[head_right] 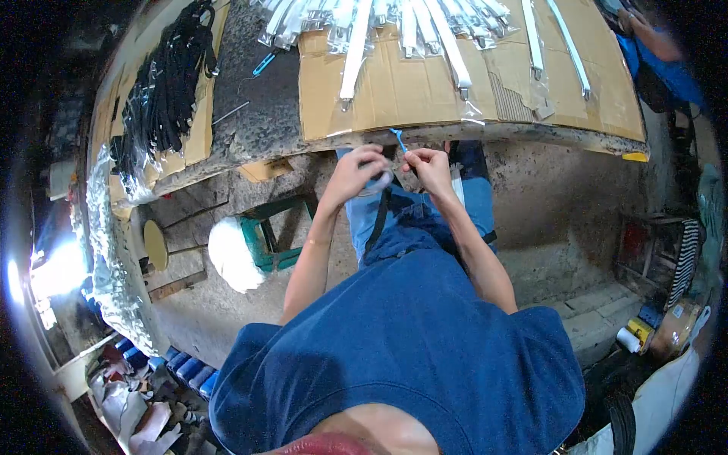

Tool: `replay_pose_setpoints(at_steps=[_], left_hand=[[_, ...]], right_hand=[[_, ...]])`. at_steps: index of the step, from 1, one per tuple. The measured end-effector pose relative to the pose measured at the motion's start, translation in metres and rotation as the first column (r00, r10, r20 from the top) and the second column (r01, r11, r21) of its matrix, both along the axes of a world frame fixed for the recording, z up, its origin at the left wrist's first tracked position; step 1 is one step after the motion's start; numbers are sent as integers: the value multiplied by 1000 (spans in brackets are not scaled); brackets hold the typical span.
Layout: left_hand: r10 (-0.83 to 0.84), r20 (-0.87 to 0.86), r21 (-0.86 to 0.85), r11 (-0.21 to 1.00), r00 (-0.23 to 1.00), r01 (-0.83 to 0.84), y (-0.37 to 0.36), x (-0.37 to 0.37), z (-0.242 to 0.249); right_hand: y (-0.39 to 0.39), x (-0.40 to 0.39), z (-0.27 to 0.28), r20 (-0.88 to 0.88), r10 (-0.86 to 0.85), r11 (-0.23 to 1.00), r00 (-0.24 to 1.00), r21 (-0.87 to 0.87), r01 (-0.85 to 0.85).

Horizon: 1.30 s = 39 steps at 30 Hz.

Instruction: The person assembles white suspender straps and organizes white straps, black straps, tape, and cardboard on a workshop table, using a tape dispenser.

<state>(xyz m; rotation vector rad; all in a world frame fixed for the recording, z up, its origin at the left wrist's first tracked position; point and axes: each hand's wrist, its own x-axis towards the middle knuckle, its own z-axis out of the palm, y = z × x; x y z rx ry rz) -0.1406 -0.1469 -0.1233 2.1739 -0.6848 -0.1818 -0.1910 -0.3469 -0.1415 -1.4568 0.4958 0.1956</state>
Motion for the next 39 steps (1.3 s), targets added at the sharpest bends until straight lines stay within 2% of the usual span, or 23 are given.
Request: replay_pose_setpoints(at_steps=[1,2,3,6,7,9,10,12,13,15,17,18,20,21,23,25,27,28,30,35,37,38,39], left_hand=[[41,-411,-198,971,911,-133,-5,8,3],[-19,-748,-312,892,663,-326,-10,12,7],[-118,-813,-447,755,571,-480,-16,11,14],[-213,-876,-477,517,433,-710,-24,5,16],[-213,-874,-479,529,437,-700,-26,4,11],[-339,-833,-539,315,438,-781,-28,1,5],[-342,-831,-542,327,438,-774,-27,0,6],[-377,-727,-681,299,573,-668,-27,-5,9],[-396,-713,-696,293,579,-656,-25,-1,14],[-359,-736,-676,339,574,-654,-23,9,17],[-264,-776,-627,425,573,-653,-19,17,20],[-257,-772,-631,419,581,-653,-14,18,18],[-5,-814,-331,826,581,-457,-6,21,15],[89,-768,-209,901,635,-380,-5,18,17],[124,-733,-136,936,669,-323,-10,8,39],[125,-737,-119,943,664,-309,-11,3,40],[64,-422,-228,958,905,-174,-12,0,33],[70,-422,-229,957,904,-181,-13,0,34],[72,-307,-200,970,949,-138,-14,2,37],[80,-412,-23,995,908,-98,-5,20,20],[35,-488,-207,966,872,-154,-4,22,23],[58,-521,-220,955,852,-200,-4,22,24],[90,-514,-244,938,853,-246,-4,19,22]], right_hand=[[1,-1,-2,31,-4,1000,1000,-24,5],[1,-1,-6,34,-14,1000,999,-20,15],[1,-1,-7,44,-30,999,999,-19,31],[-7,-3,2,16,-49,998,999,-35,49],[-9,-4,8,-28,-32,998,999,-55,30],[-15,-7,-3,-11,-63,997,998,-37,63],[-19,-9,-9,2,-83,996,997,-31,83],[-22,-11,-16,9,-85,995,996,-50,86],[-19,-8,-16,28,-112,994,993,-4,112],[-15,0,-18,62,-131,990,989,66,126],[-14,17,-25,58,-156,988,986,28,154],[-11,24,-28,52,-187,982,981,-6,187],[-10,26,-32,114,-174,984,978,60,168],[-11,21,-26,82,-140,988,987,79,134],[-13,15,-31,65,-93,990,993,110,86],[-9,14,-25,85,-53,994,995,100,44],[-4,17,-25,134,28,997,991,65,-37],[-2,18,-28,134,35,997,990,65,-44],[4,20,-29,162,53,993,985,93,-69],[11,24,-30,138,-28,993,990,122,11],[7,24,-31,132,-5,993,991,114,-10],[3,23,-31,126,0,994,992,110,-14],[-2,22,-28,105,45,999,993,-19,-43]])
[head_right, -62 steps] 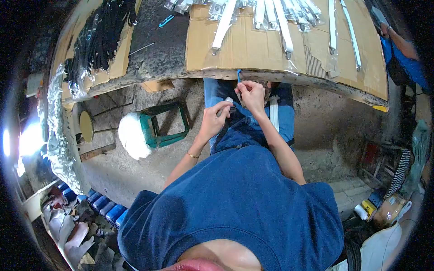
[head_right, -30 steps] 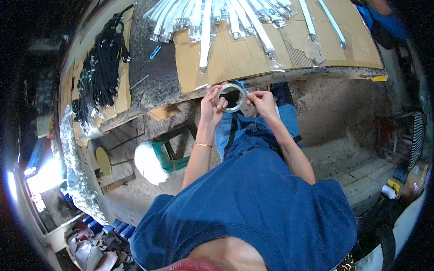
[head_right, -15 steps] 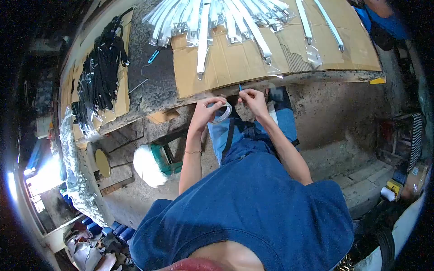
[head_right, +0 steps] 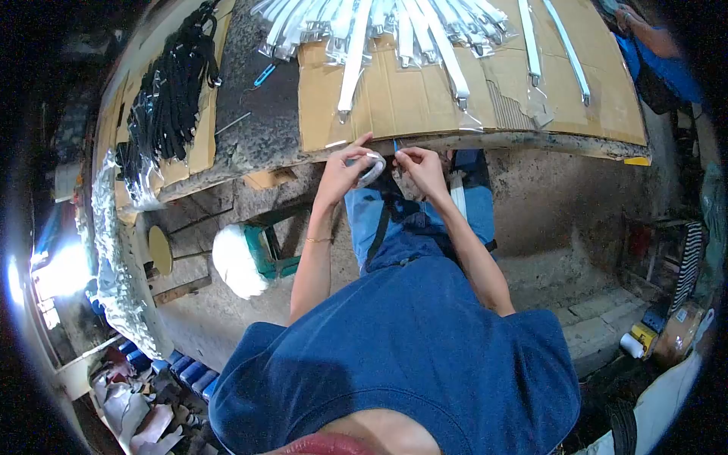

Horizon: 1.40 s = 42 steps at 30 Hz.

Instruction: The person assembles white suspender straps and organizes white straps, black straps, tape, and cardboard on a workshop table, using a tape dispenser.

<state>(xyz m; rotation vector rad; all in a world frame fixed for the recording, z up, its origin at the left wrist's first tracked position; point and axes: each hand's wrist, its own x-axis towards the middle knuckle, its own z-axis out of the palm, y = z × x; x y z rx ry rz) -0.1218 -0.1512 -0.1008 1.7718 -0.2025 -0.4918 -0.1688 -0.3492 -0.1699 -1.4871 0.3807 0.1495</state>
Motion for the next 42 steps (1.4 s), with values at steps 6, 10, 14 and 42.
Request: replay_pose_setpoints(at_steps=[6,10,14,42], left_hand=[[1,37,43,999,999,-2,-4,-33,9],[-13,-23,52,999,1000,14,-15,-58,5],[20,14,38,999,1000,-21,-18,-83,-11],[253,95,-58,967,963,-248,-58,-103,-79]], right_hand=[[-4,-28,94,307,165,847,937,-530,25],[-1,-34,93,443,365,841,819,-535,-85],[-1,-45,89,416,346,887,841,-438,-148],[-28,-17,56,305,563,708,768,-657,-258]])
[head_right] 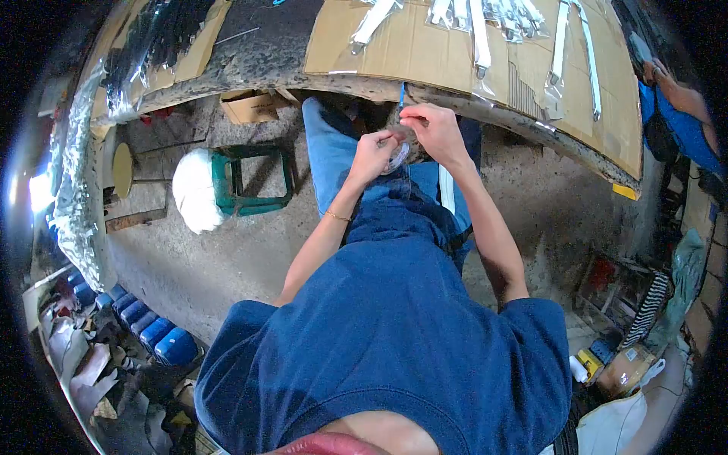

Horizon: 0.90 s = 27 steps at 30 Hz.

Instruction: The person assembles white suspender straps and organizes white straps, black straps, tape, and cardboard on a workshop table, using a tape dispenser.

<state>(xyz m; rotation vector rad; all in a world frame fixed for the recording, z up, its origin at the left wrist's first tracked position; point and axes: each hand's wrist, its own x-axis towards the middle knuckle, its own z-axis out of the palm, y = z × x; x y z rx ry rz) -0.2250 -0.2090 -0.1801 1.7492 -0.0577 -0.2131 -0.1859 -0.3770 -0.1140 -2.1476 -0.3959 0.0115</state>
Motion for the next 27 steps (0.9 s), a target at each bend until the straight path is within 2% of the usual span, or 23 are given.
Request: replay_pose_setpoints(at_steps=[2,3,5,6,10,12,17,19,23,25,27], left_hand=[[29,-134,-7,1000,991,-30,1,3,2],[34,-137,-10,999,990,-36,1,4,3],[55,-133,25,998,990,-52,1,8,3],[60,-133,37,998,989,-55,1,10,2],[63,-174,-68,995,983,-76,-1,8,-3],[82,-109,-135,986,991,-97,-4,7,-9],[83,-134,-132,986,988,-101,-8,6,-18],[120,-42,-98,987,992,-124,-11,7,-21],[140,2,-63,988,990,-139,-17,2,-30],[191,9,-140,972,982,-187,-20,7,-35],[160,121,-38,987,980,-156,-16,6,-28]], right_hand=[[3,3,0,53,-41,998,998,47,39],[4,5,-3,50,-35,998,998,44,33],[5,11,-9,204,38,999,978,-9,-36],[7,15,-9,338,83,996,937,-43,-73],[10,13,-8,252,106,994,962,-47,-97],[6,17,-10,329,167,985,930,-106,-140],[2,21,-12,357,218,973,908,-147,-176],[0,22,-13,362,233,969,903,-161,-185],[-8,18,-28,363,249,965,898,-172,-198],[-6,26,-28,374,251,966,893,-154,-207],[-6,27,-23,386,282,958,878,-163,-236]])
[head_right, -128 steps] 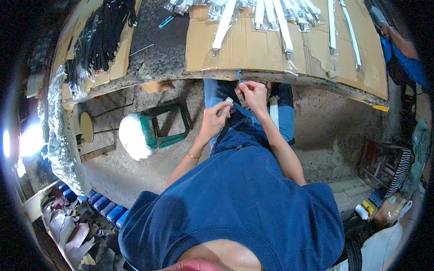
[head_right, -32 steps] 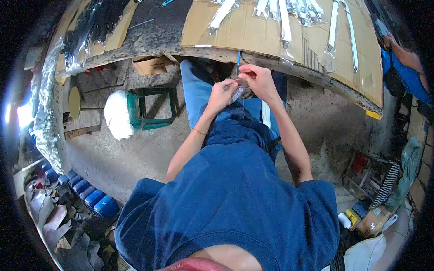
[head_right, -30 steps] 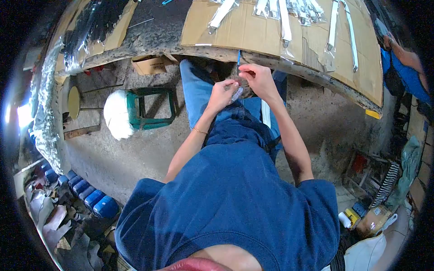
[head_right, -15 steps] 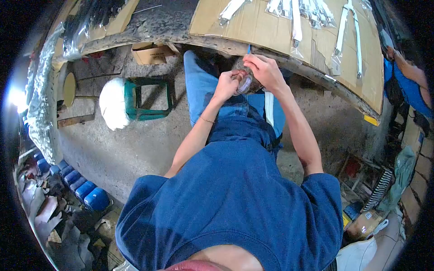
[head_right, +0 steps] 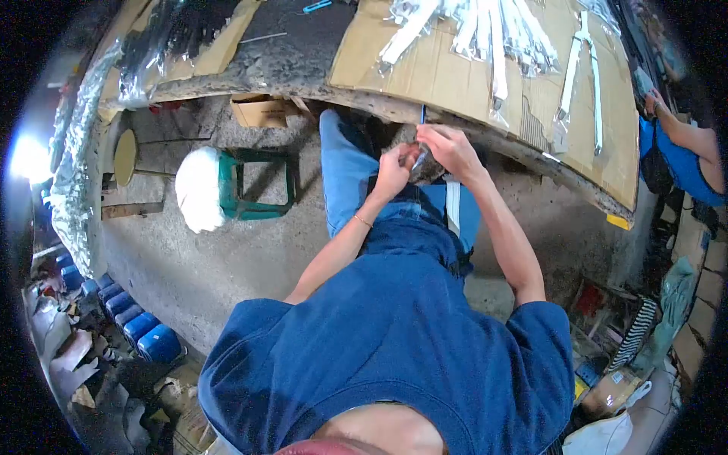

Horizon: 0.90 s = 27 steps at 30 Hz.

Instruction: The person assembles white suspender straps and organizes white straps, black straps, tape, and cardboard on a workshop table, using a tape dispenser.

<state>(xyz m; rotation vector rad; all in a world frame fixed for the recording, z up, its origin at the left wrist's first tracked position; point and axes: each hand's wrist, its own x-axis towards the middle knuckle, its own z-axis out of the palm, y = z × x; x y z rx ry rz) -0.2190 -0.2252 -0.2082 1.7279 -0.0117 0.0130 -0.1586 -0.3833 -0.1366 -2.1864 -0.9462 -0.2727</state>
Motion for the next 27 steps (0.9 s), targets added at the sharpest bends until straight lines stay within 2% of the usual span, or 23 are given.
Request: replay_pose_setpoints(at_steps=[3,5,9,11,15,18,20,24,27], left_hand=[[6,67,-36,999,998,-4,-1,1,10],[59,284,75,994,957,-84,-5,3,6],[14,158,43,999,987,-21,-4,10,20],[6,95,-41,999,995,-2,-3,12,27],[47,163,-56,998,985,-38,-8,23,21],[34,85,-36,999,996,-31,-8,33,23],[56,235,3,998,970,-59,-10,39,13],[59,236,37,997,970,-70,-5,33,17],[49,133,8,999,990,-50,-8,25,17]], right_hand=[[-2,3,11,53,13,1000,999,-19,-12],[-2,5,14,33,-2,1000,999,3,2],[-4,9,12,-49,-58,995,997,77,61],[-4,13,9,-80,-67,992,995,100,74],[-1,17,14,-180,-113,986,977,103,133],[1,25,8,-139,-128,981,982,130,146],[-1,27,8,-153,-124,983,980,116,142],[-5,26,18,-192,-98,991,977,70,114],[-9,26,21,-257,-23,997,966,68,42]])
